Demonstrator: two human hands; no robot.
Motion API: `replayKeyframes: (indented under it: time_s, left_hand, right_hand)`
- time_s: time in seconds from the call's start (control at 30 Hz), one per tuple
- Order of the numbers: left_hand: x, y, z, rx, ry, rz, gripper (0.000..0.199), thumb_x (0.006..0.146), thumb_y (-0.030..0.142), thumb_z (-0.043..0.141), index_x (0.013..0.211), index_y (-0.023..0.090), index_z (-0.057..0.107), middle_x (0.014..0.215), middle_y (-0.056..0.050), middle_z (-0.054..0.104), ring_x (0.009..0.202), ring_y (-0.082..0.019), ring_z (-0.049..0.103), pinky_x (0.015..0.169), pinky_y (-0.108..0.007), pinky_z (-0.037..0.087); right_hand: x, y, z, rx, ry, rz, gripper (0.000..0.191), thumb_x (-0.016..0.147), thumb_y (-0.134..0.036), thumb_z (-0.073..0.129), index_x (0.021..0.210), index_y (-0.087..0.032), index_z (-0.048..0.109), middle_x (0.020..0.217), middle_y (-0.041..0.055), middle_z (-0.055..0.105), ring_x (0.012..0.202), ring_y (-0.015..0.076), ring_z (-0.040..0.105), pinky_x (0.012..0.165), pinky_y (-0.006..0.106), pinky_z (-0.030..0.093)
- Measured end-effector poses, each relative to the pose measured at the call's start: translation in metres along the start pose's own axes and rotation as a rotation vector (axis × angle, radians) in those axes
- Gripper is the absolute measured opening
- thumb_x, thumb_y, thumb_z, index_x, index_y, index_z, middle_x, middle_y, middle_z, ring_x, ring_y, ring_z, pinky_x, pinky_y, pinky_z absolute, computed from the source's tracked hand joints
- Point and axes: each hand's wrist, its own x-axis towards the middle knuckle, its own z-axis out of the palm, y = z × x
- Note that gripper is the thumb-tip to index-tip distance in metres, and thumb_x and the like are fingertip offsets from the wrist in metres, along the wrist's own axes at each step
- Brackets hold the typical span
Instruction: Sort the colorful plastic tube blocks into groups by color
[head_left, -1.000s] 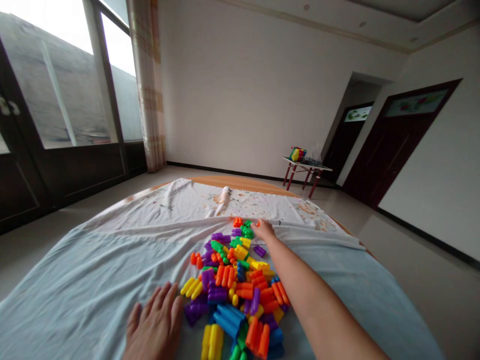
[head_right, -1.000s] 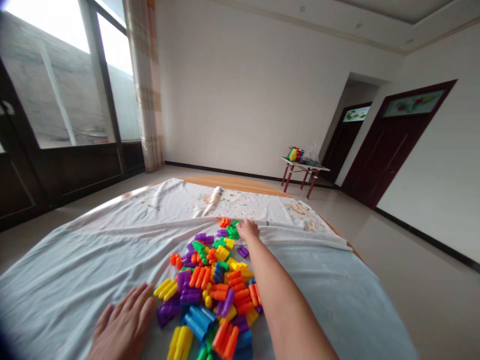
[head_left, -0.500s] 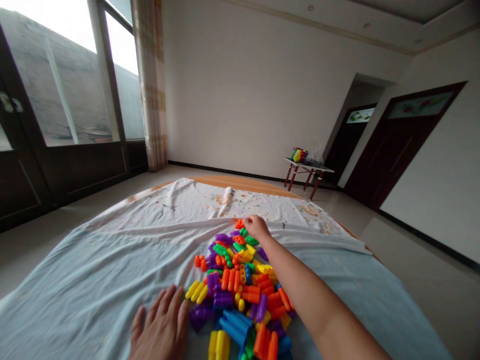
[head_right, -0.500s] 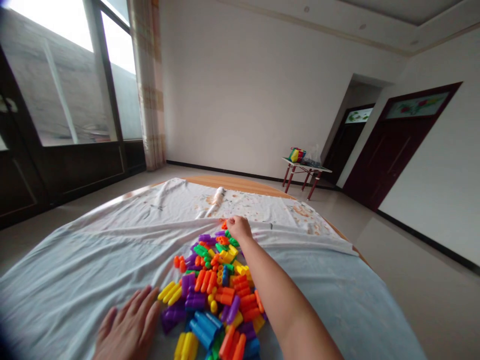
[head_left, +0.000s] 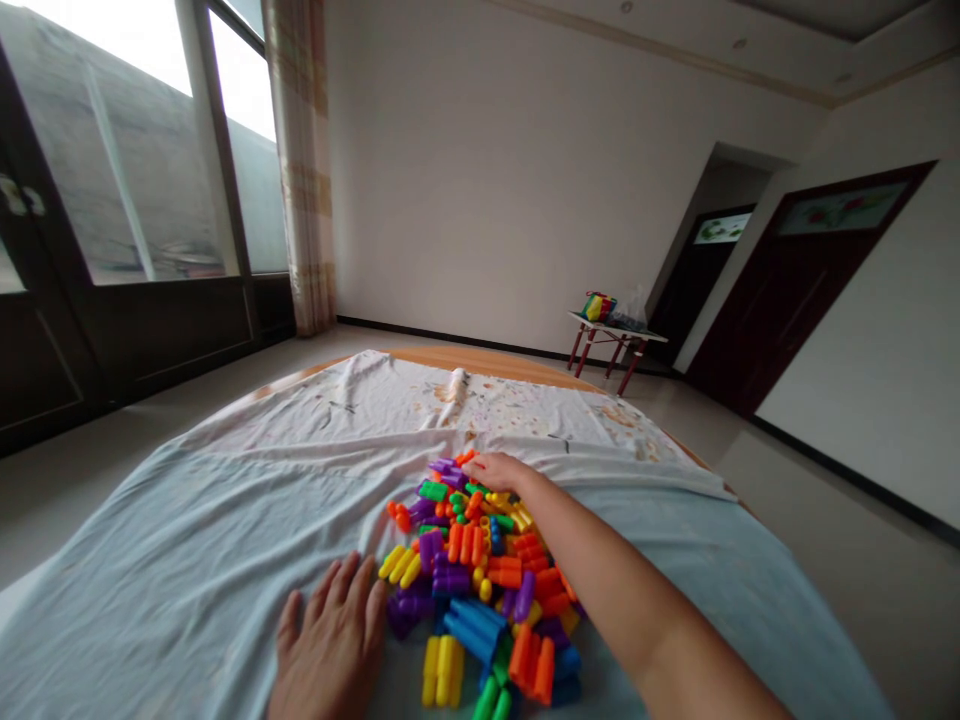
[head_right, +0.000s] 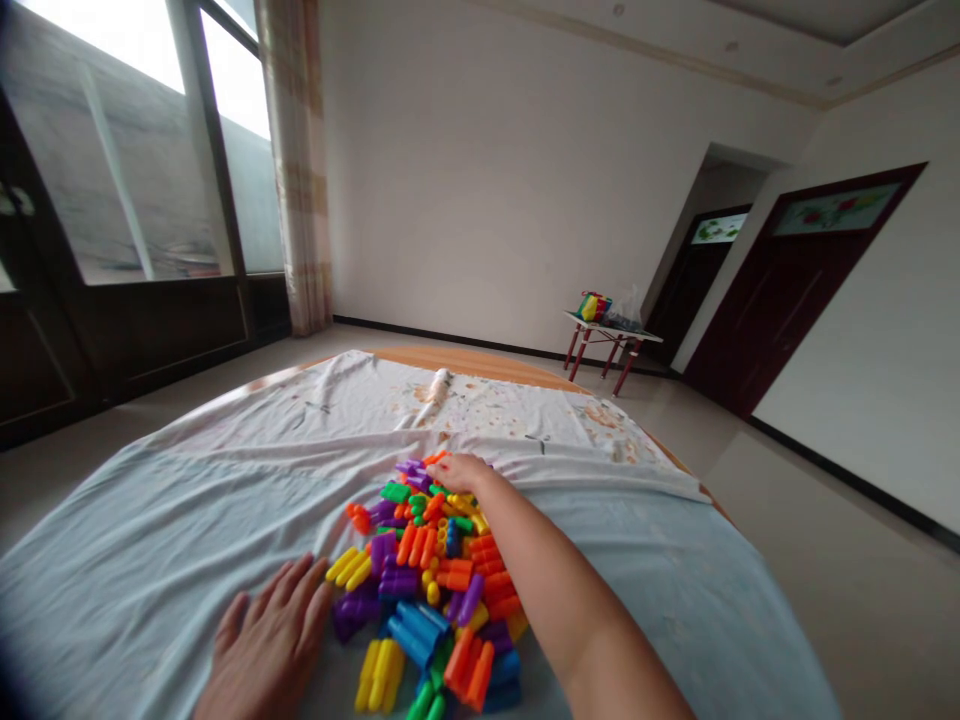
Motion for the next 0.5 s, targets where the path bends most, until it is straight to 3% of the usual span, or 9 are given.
replayKeyframes:
  time_s: [0.1,0.17,0.27,0.37,0.5]
  left_hand:
    - [0.001,-0.001,-0.001,0.017,-0.001,0.012,0.05,0.088,0.035,0.025,0.134,0.028,0.045,0.146,0.0,0.037,0.137,-0.02,0.025,0.111,-0.047,0.007]
    - [0.002,-0.002,-0.001,0.012,0.016,0.021,0.05,0.088,0.035,0.025,0.133,0.029,0.046,0.145,0.0,0.038,0.136,-0.02,0.026,0.111,-0.047,0.008]
    - [0.004,-0.003,0.0,-0.024,0.056,0.012,0.051,0.088,0.036,0.024,0.131,0.027,0.048,0.144,-0.001,0.041,0.134,-0.021,0.03,0.11,-0.047,0.01]
    - [0.005,-0.002,0.002,-0.059,0.09,0.007,0.052,0.088,0.038,0.021,0.13,0.025,0.05,0.142,-0.003,0.044,0.133,-0.021,0.032,0.11,-0.048,0.011]
    - [0.006,0.0,0.003,-0.09,0.124,0.023,0.053,0.088,0.038,0.021,0.129,0.024,0.051,0.141,-0.004,0.045,0.133,-0.022,0.032,0.109,-0.05,0.011]
  right_hand:
    - [-0.028,-0.002,-0.005,0.045,-0.07,-0.053,0.039,0.082,-0.054,0.05,0.073,-0.021,0.069,0.075,-0.0007,0.069,0.073,0.0167,0.061,0.068,0.023,0.045]
    - [-0.045,0.0,-0.011,0.159,-0.043,-0.101,0.043,0.083,-0.056,0.048,0.073,-0.019,0.069,0.069,-0.0016,0.067,0.069,0.0154,0.06,0.066,0.023,0.045]
    - [-0.067,0.012,-0.019,0.346,0.191,-0.113,0.045,0.087,-0.053,0.042,0.088,-0.017,0.069,0.08,0.0005,0.069,0.078,0.0167,0.062,0.073,0.025,0.047]
    - [-0.087,0.033,-0.018,0.389,0.417,-0.014,0.04,0.09,-0.045,0.041,0.102,-0.017,0.066,0.102,0.0053,0.069,0.096,0.0186,0.061,0.087,0.028,0.045]
    - [-0.113,0.058,0.006,0.352,0.505,0.189,0.038,0.089,-0.041,0.043,0.108,-0.016,0.064,0.115,0.0116,0.064,0.111,0.022,0.056,0.098,0.035,0.039]
